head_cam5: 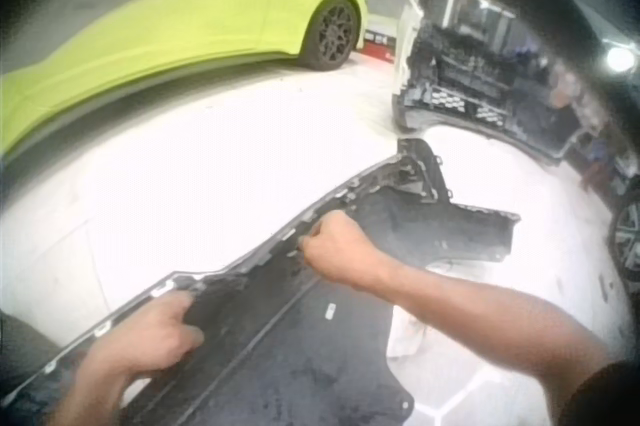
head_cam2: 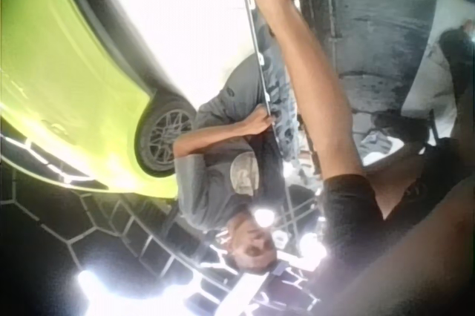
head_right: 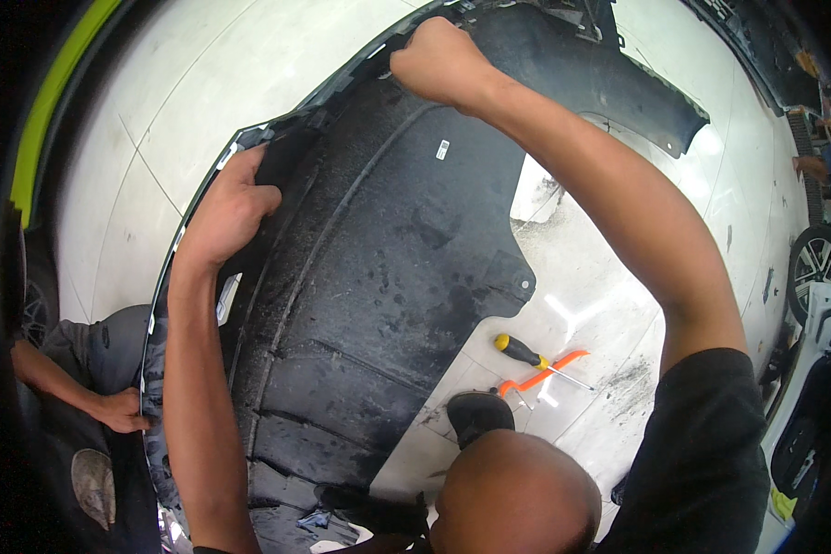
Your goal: The person selects a screwdriver from a tool cart and then uses it to remove fasteners from a large black plastic car part, likely a wheel arch liner, while another person assists by holding the part steady.
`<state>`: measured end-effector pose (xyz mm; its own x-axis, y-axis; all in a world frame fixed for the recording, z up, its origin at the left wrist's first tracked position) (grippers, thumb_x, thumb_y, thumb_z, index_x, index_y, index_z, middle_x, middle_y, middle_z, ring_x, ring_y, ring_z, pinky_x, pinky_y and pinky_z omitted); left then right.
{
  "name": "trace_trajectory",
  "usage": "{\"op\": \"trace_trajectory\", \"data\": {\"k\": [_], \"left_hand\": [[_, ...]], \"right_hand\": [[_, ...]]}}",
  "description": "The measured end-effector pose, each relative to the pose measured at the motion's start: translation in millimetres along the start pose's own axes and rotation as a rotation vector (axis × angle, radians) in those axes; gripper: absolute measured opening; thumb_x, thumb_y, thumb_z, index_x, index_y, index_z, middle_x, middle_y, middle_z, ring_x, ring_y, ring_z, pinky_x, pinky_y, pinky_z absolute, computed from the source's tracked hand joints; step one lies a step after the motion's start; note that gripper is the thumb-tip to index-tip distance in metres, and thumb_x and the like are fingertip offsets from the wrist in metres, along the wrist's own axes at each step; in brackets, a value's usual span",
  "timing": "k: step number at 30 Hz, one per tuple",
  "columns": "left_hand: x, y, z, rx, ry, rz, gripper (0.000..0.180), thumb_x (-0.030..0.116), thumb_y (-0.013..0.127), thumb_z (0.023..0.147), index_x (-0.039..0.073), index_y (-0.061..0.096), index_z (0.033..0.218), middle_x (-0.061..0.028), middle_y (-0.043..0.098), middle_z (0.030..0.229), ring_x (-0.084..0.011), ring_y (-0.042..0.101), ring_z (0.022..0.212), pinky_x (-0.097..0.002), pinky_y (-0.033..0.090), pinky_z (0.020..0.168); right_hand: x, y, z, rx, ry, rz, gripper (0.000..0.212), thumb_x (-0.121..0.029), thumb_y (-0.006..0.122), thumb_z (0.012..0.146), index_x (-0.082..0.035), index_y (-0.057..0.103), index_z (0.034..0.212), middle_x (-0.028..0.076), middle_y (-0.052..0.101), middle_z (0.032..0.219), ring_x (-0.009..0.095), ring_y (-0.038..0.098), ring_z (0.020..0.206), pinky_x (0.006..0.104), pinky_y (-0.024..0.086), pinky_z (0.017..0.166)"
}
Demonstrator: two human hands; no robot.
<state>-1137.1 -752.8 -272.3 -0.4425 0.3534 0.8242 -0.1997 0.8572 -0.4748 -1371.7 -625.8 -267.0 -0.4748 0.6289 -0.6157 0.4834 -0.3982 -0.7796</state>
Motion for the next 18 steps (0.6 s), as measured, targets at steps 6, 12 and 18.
{"op": "trace_trajectory", "data": {"k": [6,12,18], "left_hand": [[-2.5,-2.8,-0.7,0.067,0.054,0.099,0.043,0.006,0.058,0.078,-0.012,0.062,0.117,-0.0222,0.067,0.096,-0.0323,0.063,0.090,-0.0402,0.049,0.081],[10.0,-4.2,-3.9,0.064,0.103,0.156,0.035,0.006,0.057,0.078,-0.011,0.060,0.108,-0.0256,0.063,0.090,-0.0350,0.063,0.088,-0.0424,0.048,0.079],[6.7,-3.6,-0.9,0.040,0.081,0.211,0.031,0.005,0.057,0.077,-0.011,0.059,0.103,-0.0246,0.062,0.087,-0.0349,0.063,0.087,-0.0426,0.048,0.079]], "right_hand": [[-1.5,1.7,0.1,-0.009,0.007,-0.031,0.033,-0.022,0.063,0.098,0.005,0.070,0.079,0.008,0.060,0.064,0.016,0.055,0.057,0.0359,0.046,0.056],[5.0,10.4,-8.2,0.042,-0.071,0.092,0.031,-0.016,0.059,0.090,0.012,0.072,0.094,0.026,0.072,0.084,0.034,0.072,0.078,0.0427,0.056,0.071],[23.3,26.9,-10.1,-0.048,0.140,0.501,0.022,-0.016,0.060,0.097,0.003,0.068,0.089,0.006,0.060,0.069,0.010,0.045,0.050,0.0299,0.033,0.043]]}}
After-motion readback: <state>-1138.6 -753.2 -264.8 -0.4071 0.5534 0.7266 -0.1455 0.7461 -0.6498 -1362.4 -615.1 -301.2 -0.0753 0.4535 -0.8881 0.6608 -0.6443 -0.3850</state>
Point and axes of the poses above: each hand's wrist, its own z-axis towards the middle knuckle, its own y-axis out of the palm, x = y × z, the point moved 6 cm from there along z, towards the middle knuckle
